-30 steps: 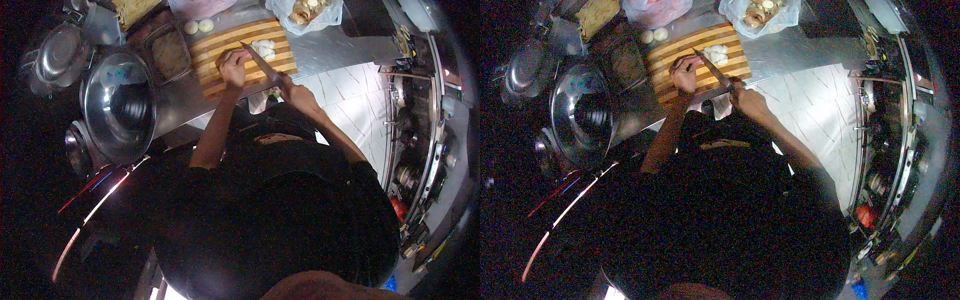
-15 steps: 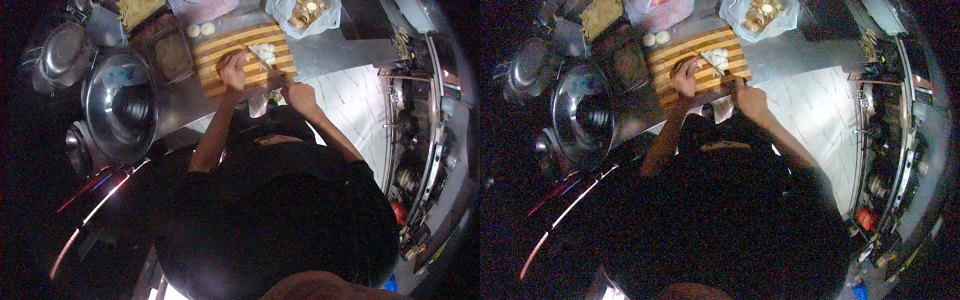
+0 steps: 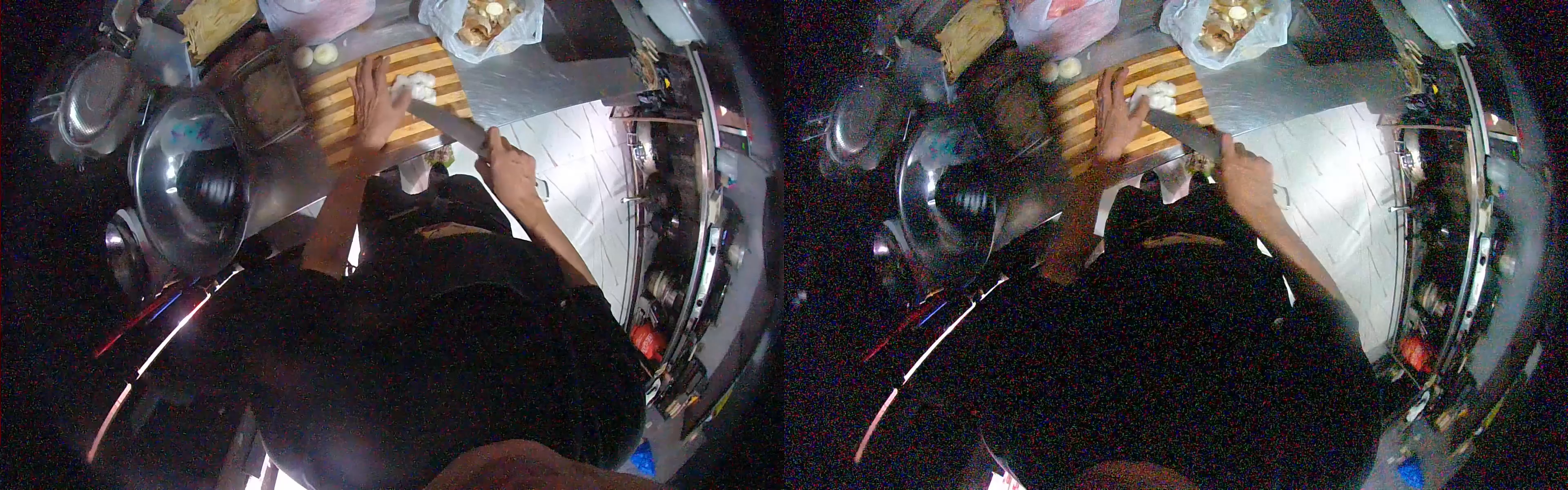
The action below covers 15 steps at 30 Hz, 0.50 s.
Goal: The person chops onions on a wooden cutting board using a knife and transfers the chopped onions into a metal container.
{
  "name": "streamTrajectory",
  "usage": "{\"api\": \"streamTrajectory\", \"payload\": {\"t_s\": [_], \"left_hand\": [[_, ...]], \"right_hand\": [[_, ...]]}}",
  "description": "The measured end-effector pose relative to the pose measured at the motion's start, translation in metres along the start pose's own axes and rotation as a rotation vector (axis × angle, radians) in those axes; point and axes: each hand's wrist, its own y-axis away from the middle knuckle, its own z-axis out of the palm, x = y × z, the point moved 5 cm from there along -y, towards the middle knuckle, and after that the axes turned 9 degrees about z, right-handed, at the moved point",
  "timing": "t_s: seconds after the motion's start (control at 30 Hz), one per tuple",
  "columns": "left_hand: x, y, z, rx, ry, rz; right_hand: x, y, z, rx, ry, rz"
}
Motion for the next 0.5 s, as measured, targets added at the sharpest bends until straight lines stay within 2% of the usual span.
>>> {"api": "streamTrajectory", "payload": {"t_s": [0.1,0.17,0.23,0.37,0.4,0.47,0.5], "left_hand": [[-0.011,0.002,0.011,-0.029,0.002,0.015],[-0.009,0.002,0.010,-0.001,0.098,-0.011],[0.004,0.002,0.013,-0.003,0.033,0.017],[0.025,0.003,0.029,0.018,0.017,0.007],[0.029,0.003,0.032,0.033,0.021,-0.005],[0.035,0.002,0.035,0.077,0.024,-0.030],[0.039,0.001,0.036,0.088,0.009,-0.033]], "right_hand": [[0.020,0.011,-0.012,-0.085,-0.105,0.036],[0.036,0.010,-0.002,-0.134,-0.156,0.099],[0.047,0.005,0.019,-0.143,-0.236,0.119],[0.048,-0.008,0.070,-0.284,-0.744,0.259],[0.033,-0.010,0.066,-0.411,-0.776,0.410],[0.026,-0.022,0.099,-0.238,-0.683,0.184],[0.019,-0.027,0.110,-0.254,-0.722,0.164]]}}
